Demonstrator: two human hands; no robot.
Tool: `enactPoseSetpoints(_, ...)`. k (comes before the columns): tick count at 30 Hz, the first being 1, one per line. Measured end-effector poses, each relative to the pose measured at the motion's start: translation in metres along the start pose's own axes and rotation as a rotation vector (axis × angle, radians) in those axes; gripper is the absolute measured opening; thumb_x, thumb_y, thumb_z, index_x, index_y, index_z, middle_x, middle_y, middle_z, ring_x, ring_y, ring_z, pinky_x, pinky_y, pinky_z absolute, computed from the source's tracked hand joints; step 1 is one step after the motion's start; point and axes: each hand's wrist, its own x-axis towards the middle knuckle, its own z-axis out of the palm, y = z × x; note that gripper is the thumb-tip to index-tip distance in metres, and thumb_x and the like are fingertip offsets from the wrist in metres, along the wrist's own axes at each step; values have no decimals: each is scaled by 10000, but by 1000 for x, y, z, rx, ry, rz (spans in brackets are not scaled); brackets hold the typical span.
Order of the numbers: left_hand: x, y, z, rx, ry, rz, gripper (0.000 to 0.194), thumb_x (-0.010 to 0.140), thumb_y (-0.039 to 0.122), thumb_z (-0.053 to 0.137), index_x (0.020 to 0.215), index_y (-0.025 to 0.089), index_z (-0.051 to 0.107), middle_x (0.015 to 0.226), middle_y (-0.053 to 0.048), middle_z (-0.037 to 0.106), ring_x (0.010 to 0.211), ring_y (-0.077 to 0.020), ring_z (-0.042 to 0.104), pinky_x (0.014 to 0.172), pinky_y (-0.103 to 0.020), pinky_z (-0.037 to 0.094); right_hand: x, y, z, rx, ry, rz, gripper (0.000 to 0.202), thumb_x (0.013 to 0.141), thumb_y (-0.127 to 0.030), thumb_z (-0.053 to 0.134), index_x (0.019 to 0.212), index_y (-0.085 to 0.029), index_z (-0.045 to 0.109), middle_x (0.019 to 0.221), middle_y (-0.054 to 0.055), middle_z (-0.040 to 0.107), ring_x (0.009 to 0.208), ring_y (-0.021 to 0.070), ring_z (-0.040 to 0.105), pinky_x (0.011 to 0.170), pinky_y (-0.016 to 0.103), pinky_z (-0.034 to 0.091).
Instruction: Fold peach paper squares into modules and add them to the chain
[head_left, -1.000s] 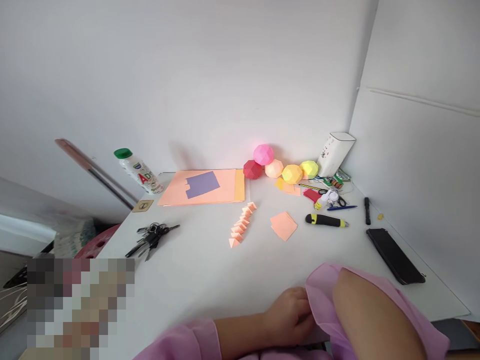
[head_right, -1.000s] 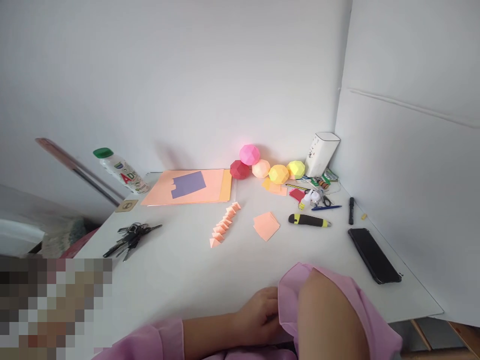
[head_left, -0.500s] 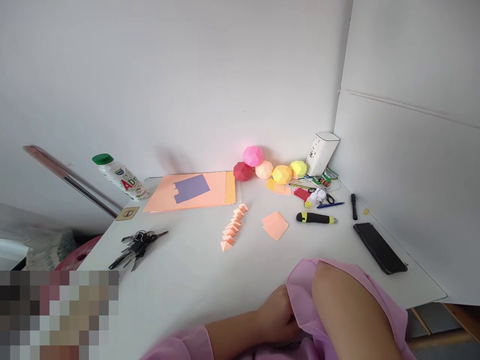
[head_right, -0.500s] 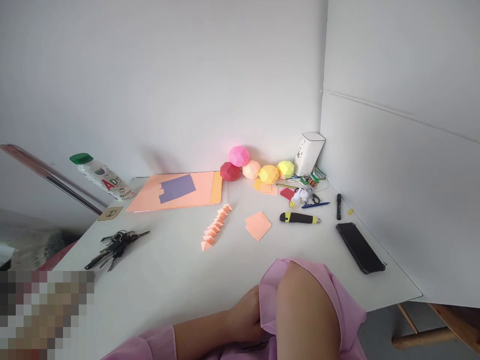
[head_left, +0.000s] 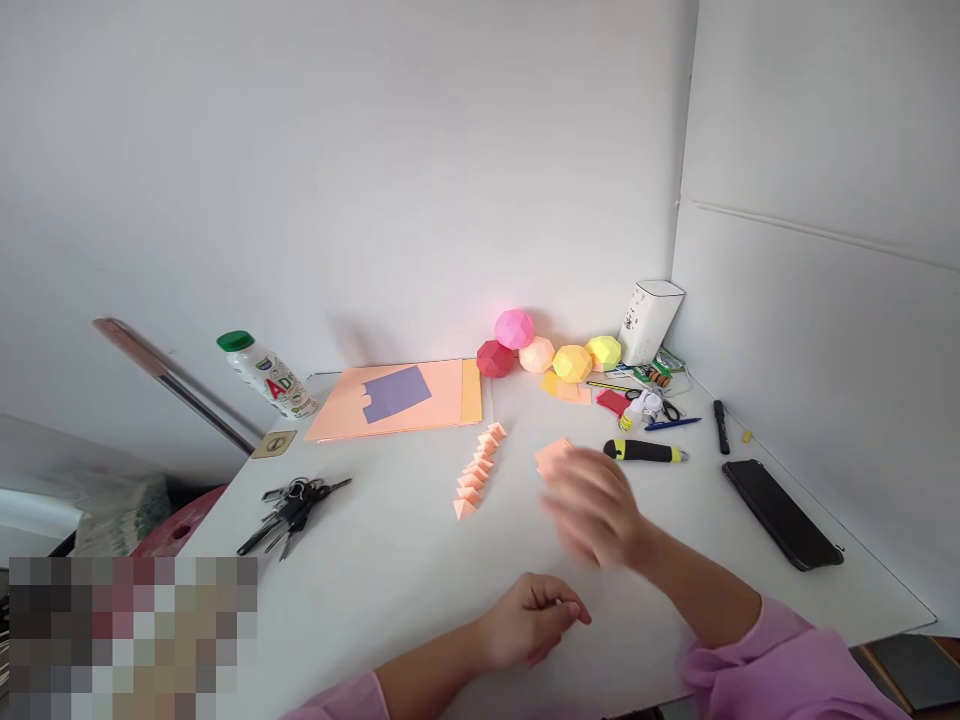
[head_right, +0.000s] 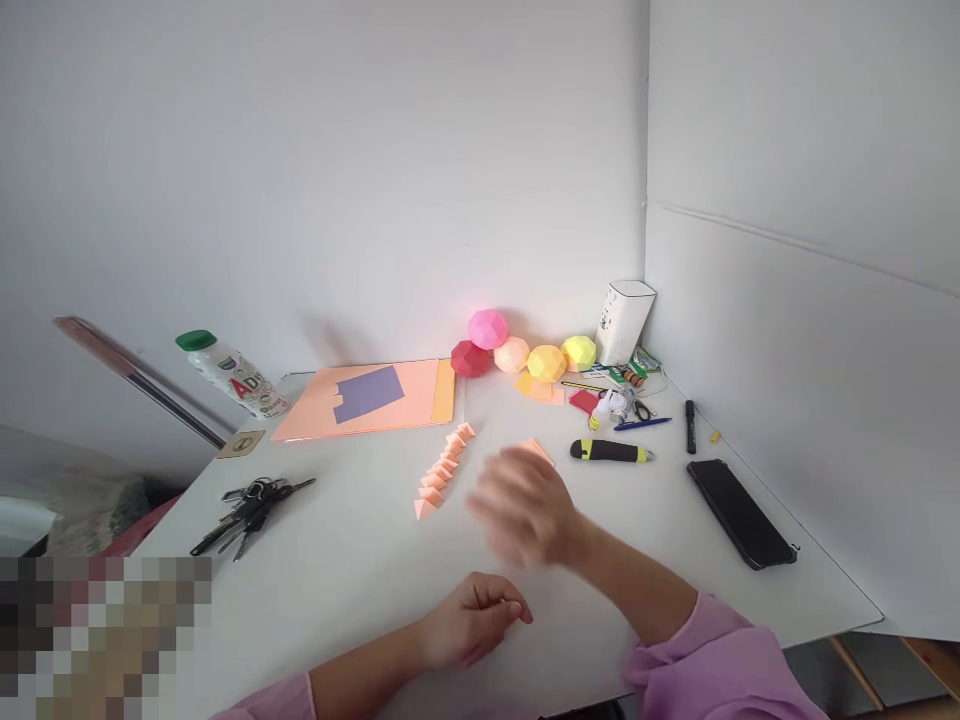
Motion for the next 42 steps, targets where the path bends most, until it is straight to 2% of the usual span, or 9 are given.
enactPoseSetpoints(3,5,1,-14,-234,-52,4,278,776,393,585,784,120,637,276,86,407,237,-45,242,365,-206,227,9,36,15,-1,-347,-67,318,798,-339,604,1067,-170,613,1198,104,553,1118,259,490,924,429,447)
enactPoseSetpoints(7,12,0,-22,-506,-42,-3,194,766,300,586,814,115,622,327,52,488,265,-47,261,389,-208,248,16,78,30,-66,-859,134,667,651,-325,714,1248,-145,479,1300,135,452,1198,313,377,976,454,363)
enactPoseSetpoints(11,13,1,-24,-600,-23,-13,167,729,253,602,813,110,618,374,19,534,307,-82,387,403,-218,280,23,88,37,-111,-990,228,634,569,-399,749,1130,-181,549,1123,107,544,1049,305,441,876,410,402)
enactPoseSetpoints(19,14,-1,-25,-676,-51,5,174,740,243,587,848,112,624,441,0,558,361,-101,428,446,-247,346,24,90,39,-120,-1010,330,463,545,-440,740,916,-195,606,1001,93,565,986,300,456,802,377,386)
enactPoseSetpoints(24,15,-2,-29,-694,-76,4,200,748,254,586,879,111,635,494,-15,580,382,-92,445,481,-258,378,17,92,39,53,-901,450,253,609,-362,691,753,-188,576,830,40,573,816,223,525,643,279,389)
enactPoseSetpoints(28,15,2,-31,-710,-4,58,201,742,227,605,903,110,637,628,-45,625,460,-92,509,552,-281,429,9,82,39,274,-663,713,264,703,-407,582,637,-187,454,592,-32,441,564,142,466,481,225,324)
enactPoseSetpoints(32,17,6,-35,-674,175,201,319,768,230,628,1078,177,580,1114,-111,596,964,-202,604,900,-400,415,-3,54,46,720,-362,967,386,703,-515,579,615,-183,402,558,-48,372,499,103,384,452,217,297)
enactPoseSetpoints(37,17,17,-36,-649,133,361,322,875,287,512,1186,204,525,1335,-94,454,1298,-237,332,1088,-424,225,-25,9,56,879,-353,956,430,761,-551,528,597,-167,424,560,-37,354,529,100,347,486,227,297)
enactPoseSetpoints(42,16,27,-35,-682,80,401,367,910,341,429,1198,136,526,1291,-143,496,1259,-276,381,1063,-452,266,-36,-14,55,634,-410,693,396,865,-451,426,583,-172,441,590,-14,398,609,137,401,580,266,370)
